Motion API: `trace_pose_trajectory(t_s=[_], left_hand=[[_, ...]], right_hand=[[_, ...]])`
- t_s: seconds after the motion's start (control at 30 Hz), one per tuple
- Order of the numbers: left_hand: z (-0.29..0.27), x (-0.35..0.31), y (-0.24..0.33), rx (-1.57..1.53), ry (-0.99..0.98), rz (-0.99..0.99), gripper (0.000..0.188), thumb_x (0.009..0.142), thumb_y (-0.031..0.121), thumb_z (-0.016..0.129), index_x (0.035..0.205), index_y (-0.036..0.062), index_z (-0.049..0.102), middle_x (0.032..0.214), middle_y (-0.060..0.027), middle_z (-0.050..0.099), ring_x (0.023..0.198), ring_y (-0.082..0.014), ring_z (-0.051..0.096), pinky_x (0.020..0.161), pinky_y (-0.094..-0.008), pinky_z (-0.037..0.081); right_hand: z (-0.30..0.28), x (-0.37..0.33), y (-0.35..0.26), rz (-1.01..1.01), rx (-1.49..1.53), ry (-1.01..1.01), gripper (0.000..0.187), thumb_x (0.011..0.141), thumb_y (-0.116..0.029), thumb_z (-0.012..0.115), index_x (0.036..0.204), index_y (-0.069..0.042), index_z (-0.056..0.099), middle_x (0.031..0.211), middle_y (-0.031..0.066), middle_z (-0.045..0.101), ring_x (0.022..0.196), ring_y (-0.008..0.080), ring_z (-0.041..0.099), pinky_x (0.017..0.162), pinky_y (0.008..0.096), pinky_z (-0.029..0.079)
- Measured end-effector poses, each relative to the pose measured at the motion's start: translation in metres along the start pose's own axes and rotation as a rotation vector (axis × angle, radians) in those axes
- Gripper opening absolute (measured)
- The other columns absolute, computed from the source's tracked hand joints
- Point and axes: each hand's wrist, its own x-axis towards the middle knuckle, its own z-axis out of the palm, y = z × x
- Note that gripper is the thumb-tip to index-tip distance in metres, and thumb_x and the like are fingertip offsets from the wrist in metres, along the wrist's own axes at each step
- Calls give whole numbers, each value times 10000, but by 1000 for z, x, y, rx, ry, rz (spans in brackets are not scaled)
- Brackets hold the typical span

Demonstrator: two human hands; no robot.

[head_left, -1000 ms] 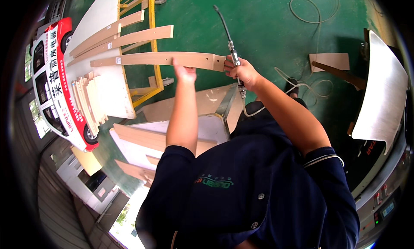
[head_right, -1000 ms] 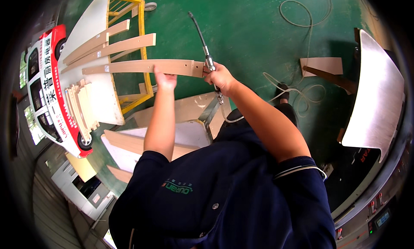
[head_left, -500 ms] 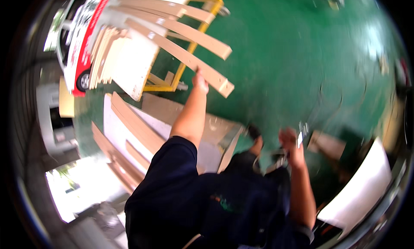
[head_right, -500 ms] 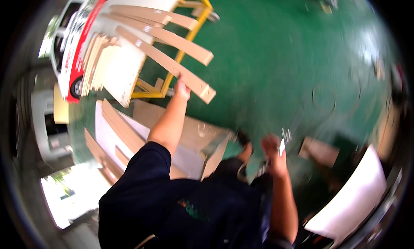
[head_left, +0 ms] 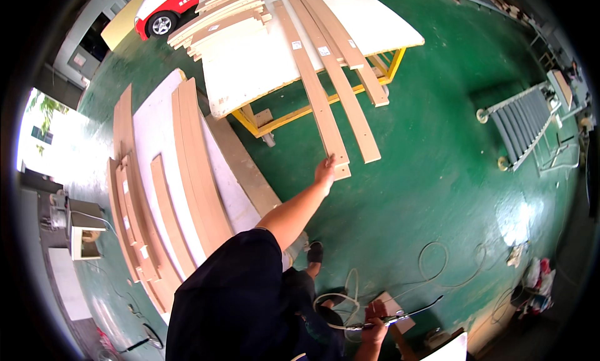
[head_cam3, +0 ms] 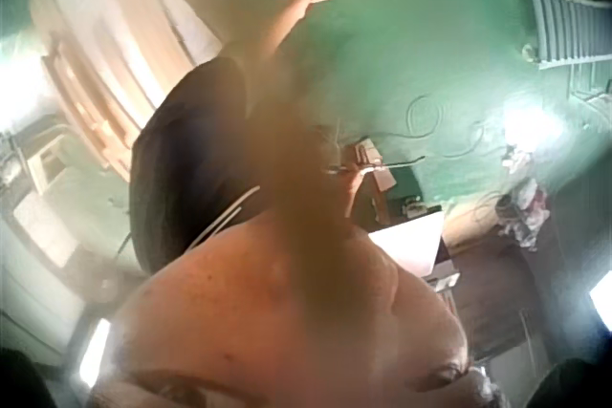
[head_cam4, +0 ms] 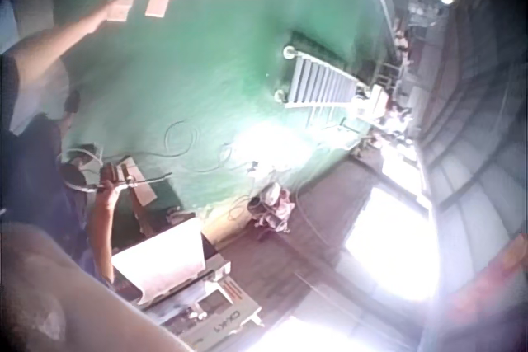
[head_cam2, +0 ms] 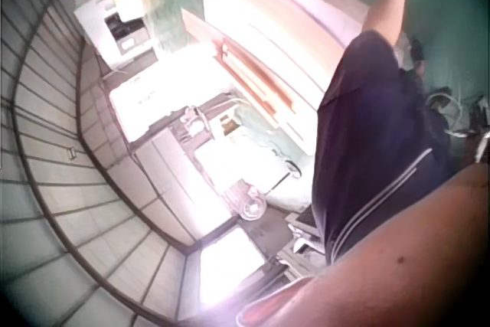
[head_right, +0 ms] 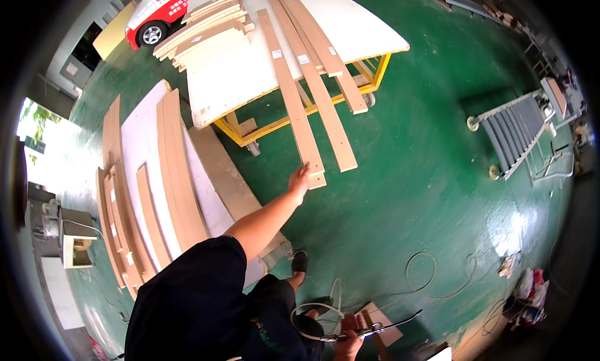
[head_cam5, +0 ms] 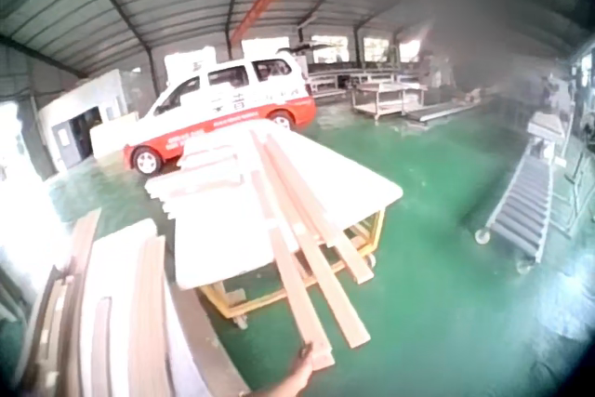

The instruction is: The person uses a handheld air nozzle to blow dust off long wooden planks in a workshop. They repeatedly pick up planks from a table, direct the air stream along the edges and surfaces, and place the planks back down. The process is repeated for several pieces of wood.

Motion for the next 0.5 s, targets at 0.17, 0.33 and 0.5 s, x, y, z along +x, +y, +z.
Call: trace_pose_trajectory(t_s=[0.17, 0.33, 0.5], left_hand=[[0, 94, 103, 211, -47, -10, 902, 913, 729, 491, 1338, -66, 487, 1140, -204, 684, 1143, -327, 657, 925, -472, 545], [-41, 57, 122, 669, 179, 436, 882, 889, 605, 618, 1384, -97, 417, 1357, -327, 517, 1290, -445, 491, 1082, -508, 415], [-168, -91, 88, 596, 223, 422, 791, 879, 459, 715, 1413, -37, 408, 1340, -257, 504, 1273, -379, 472, 1078, -471, 397]], right_hand=[[25, -13, -11, -79, -132, -20, 775, 650, 144, 423, 1390, -74, 501, 1416, 221, 551, 1254, 370, 576, 1062, 472, 458], [36, -21, -24, -29, -146, -14, 778, 650, 169, 420, 1388, -71, 478, 1286, 212, 618, 1202, 385, 596, 1071, 492, 463], [80, -11, -33, 49, -304, 25, 728, 665, 108, 461, 1363, -96, 490, 1198, 155, 603, 1052, 344, 630, 828, 472, 592]])
